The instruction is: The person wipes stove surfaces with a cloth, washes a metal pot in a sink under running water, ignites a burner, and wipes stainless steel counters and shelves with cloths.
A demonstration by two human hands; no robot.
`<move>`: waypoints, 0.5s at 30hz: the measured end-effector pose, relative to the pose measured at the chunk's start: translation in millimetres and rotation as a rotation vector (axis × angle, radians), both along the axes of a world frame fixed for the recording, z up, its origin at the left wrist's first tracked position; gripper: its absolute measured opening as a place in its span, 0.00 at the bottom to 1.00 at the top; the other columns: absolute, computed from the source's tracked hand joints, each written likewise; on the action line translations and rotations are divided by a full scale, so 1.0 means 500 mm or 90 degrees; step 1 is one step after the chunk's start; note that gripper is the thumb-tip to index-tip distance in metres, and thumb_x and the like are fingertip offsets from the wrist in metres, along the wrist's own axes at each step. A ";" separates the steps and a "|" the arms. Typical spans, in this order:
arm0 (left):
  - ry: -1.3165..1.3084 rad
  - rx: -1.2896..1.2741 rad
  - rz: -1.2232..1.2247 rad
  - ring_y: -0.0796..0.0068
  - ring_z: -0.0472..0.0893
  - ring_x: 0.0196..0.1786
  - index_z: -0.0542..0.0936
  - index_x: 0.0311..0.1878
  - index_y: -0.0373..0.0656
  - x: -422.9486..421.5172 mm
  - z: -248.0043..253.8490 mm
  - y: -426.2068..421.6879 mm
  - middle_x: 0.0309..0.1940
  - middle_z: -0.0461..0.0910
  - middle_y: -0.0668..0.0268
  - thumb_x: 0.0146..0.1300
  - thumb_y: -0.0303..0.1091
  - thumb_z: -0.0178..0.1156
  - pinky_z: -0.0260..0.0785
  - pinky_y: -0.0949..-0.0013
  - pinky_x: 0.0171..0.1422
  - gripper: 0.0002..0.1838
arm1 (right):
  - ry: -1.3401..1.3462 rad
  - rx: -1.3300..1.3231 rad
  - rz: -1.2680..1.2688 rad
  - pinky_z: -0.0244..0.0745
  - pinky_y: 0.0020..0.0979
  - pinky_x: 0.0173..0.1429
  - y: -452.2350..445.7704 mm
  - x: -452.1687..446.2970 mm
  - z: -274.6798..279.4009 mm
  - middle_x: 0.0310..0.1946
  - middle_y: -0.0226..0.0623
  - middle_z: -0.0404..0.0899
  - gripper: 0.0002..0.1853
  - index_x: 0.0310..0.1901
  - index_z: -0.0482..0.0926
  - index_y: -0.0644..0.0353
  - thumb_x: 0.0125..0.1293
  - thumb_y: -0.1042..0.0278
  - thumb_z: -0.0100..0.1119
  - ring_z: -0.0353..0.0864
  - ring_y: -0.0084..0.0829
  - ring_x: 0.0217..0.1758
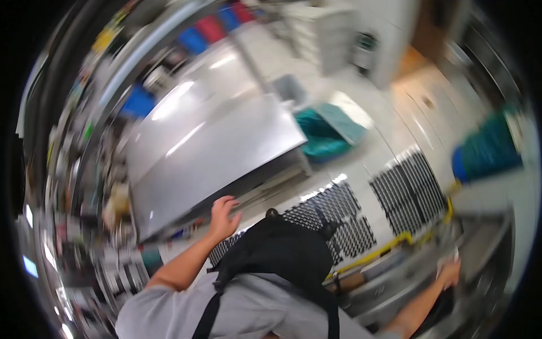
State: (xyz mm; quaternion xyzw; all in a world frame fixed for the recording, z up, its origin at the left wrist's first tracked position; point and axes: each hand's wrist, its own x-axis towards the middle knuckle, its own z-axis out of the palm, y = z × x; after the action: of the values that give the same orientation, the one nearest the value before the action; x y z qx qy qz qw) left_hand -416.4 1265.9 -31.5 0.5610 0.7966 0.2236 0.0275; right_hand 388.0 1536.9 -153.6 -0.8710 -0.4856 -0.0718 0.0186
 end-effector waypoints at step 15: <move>-0.164 0.183 -0.183 0.50 0.64 0.70 0.62 0.72 0.41 -0.058 0.154 0.093 0.69 0.64 0.52 0.48 0.55 0.73 0.56 0.51 0.71 0.51 | 0.811 0.000 0.877 0.58 0.17 0.34 -0.106 -1.087 0.567 0.29 0.27 0.74 0.06 0.35 0.79 0.69 0.66 0.75 0.58 0.67 0.14 0.32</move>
State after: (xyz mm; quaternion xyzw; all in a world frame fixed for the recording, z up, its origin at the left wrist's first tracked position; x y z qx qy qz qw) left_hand -445.6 1312.6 45.7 0.6336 0.6582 0.3986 0.0803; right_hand -155.6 1484.1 130.2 -0.2667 -0.7927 0.4456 0.3194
